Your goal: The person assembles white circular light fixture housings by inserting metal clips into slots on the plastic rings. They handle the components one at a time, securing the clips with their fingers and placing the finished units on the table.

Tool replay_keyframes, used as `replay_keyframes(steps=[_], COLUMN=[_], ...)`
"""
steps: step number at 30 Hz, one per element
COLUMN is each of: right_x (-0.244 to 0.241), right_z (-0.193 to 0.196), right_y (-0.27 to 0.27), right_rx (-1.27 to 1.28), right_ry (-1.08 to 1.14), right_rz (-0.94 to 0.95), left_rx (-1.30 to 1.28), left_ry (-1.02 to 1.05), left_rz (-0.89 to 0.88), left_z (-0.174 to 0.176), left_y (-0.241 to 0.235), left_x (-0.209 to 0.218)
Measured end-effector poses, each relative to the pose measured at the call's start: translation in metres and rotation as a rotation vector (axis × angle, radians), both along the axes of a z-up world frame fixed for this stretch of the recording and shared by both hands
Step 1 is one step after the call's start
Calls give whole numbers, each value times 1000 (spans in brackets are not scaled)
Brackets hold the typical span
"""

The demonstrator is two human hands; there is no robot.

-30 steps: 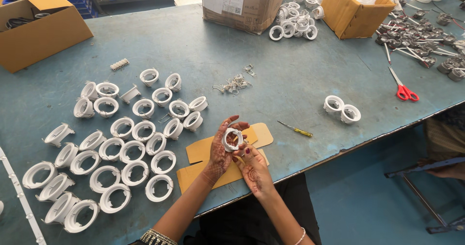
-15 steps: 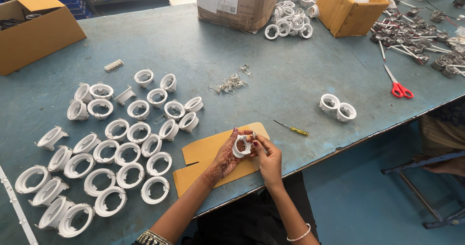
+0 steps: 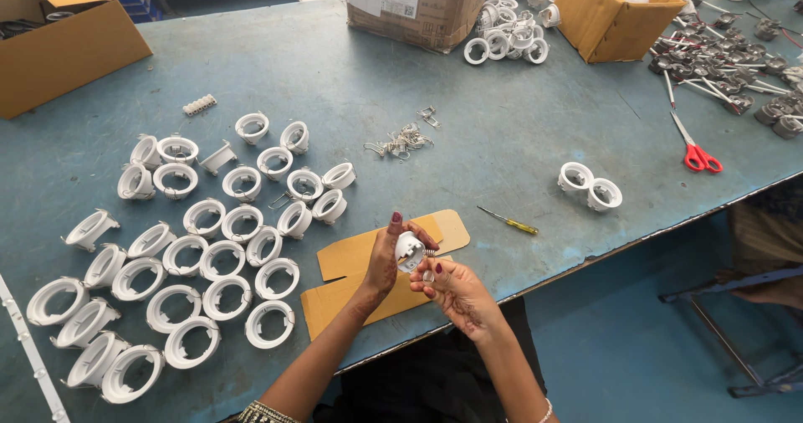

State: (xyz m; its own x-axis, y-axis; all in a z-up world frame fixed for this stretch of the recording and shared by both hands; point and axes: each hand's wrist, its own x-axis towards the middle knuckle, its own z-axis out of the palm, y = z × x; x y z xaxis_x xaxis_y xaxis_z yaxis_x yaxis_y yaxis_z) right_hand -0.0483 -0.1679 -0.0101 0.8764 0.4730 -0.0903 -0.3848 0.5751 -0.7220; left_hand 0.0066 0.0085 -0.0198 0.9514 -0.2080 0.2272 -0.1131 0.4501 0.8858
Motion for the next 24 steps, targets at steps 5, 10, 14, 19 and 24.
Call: replay_keyframes(steps=[5,10,14,19,24], right_x=[-1,-3,-2,-2,-2], right_z=[-16,-25,-27,-30,-40], right_y=[0,3,4,2,-4], right_rx=[142,289,359,381,370], right_ry=[179,287,308,309,325], right_rz=[79,123,156,178,177], left_rx=[116,183,232,286,413], left_ry=[-142,-197,-232,-297,-91], left_rz=[20,34,19,0,-242], left_z=[6,9,13,25,43], left_y=[0,4,6,9,14], left_x=[-7,-7,-11,-13,-18])
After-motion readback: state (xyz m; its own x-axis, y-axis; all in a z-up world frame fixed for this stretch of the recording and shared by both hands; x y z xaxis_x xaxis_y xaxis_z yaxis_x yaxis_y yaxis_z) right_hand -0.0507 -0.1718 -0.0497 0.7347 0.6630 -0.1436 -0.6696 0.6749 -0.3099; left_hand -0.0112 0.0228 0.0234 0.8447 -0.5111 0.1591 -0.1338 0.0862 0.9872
